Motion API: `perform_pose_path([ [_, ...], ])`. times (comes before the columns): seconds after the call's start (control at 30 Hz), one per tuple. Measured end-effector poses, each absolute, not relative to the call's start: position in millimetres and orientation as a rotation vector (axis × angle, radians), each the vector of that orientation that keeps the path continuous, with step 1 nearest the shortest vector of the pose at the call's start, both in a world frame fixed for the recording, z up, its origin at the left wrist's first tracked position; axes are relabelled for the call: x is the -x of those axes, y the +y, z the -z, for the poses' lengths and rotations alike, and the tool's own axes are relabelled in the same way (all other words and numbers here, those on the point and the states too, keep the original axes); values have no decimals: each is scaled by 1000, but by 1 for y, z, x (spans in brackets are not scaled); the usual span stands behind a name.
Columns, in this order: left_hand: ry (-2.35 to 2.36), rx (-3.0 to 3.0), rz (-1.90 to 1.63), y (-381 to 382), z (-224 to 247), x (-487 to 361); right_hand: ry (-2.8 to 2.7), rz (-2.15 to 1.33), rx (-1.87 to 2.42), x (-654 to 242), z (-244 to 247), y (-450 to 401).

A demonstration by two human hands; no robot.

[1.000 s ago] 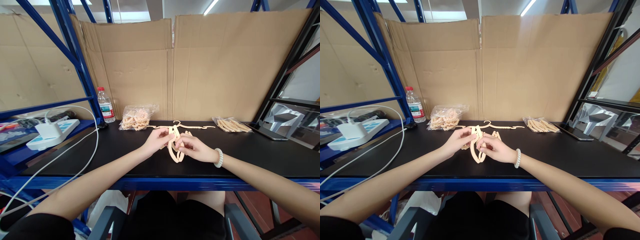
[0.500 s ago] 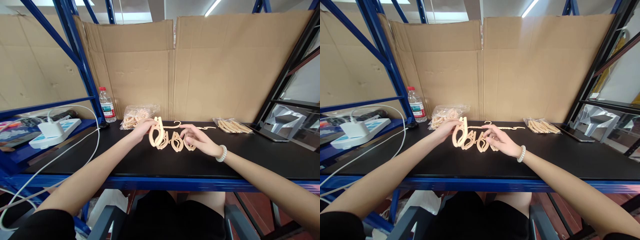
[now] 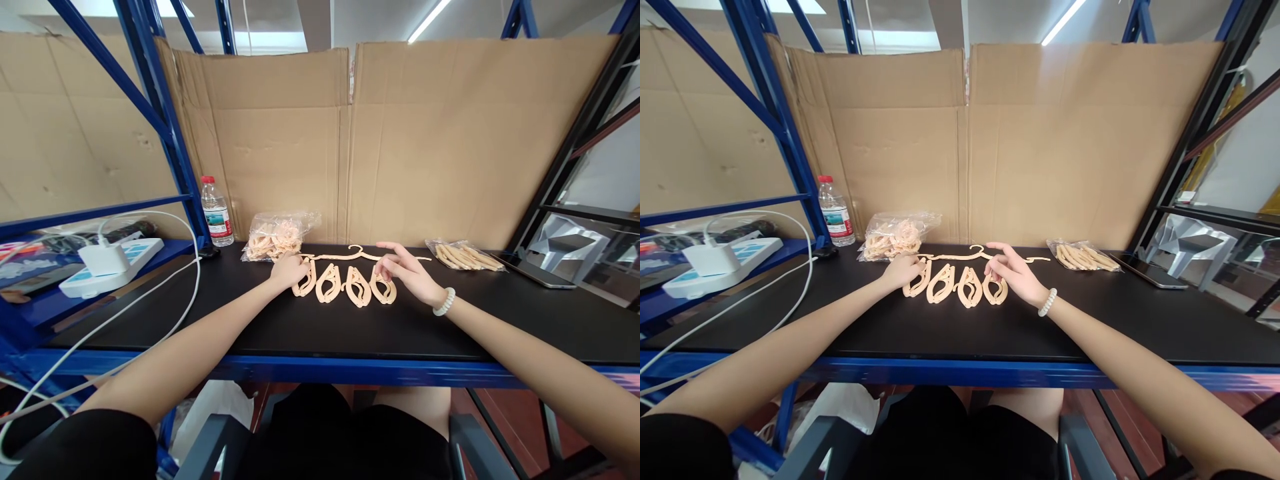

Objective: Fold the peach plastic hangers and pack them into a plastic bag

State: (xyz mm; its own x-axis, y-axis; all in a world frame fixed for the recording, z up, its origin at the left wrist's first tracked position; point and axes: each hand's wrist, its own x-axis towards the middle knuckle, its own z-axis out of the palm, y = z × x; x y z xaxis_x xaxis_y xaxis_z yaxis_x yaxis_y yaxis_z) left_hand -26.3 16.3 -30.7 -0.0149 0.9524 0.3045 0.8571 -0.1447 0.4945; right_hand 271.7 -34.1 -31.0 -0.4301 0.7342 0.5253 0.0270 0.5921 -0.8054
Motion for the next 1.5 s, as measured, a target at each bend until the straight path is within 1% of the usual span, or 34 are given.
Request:
perform_pose_path([
  [0.13,2010,-2140,-860,11,35,22,-1895,-815,690,-271,31,-35],
  [0.23,1954,-2249,-877,5,31,20,-2018,-597,746,-269,31,-38],
  [0.3,1777,-2444,-825,-2,25,19,-2149,-404,747,-265,31,-42],
  [0.37,1503,-2696,-707,-12,17,17,-2301,-183,727,-259,31,-48],
  [0.43,1339,-2815,-563,-24,11,14,-2442,13,719,-252,32,-55],
  [0.53,1404,-2745,-206,-43,7,8,-2592,137,750,-244,36,-60],
  [0.63,1503,-2582,51,-54,8,2,-2660,141,838,-243,40,-58],
  [0.73,1507,-2535,99,-56,11,-2,-2710,70,963,-245,44,-53],
  [0.93,1472,-2580,16,-52,19,-11,-2777,-95,1073,-250,45,-46],
  [1.2,1473,-2615,-20,-41,21,-34,-2763,-74,1205,-265,44,-25],
  [1.5,1515,-2652,-124,-36,28,-36,-2751,-64,1172,-264,46,-19],
])
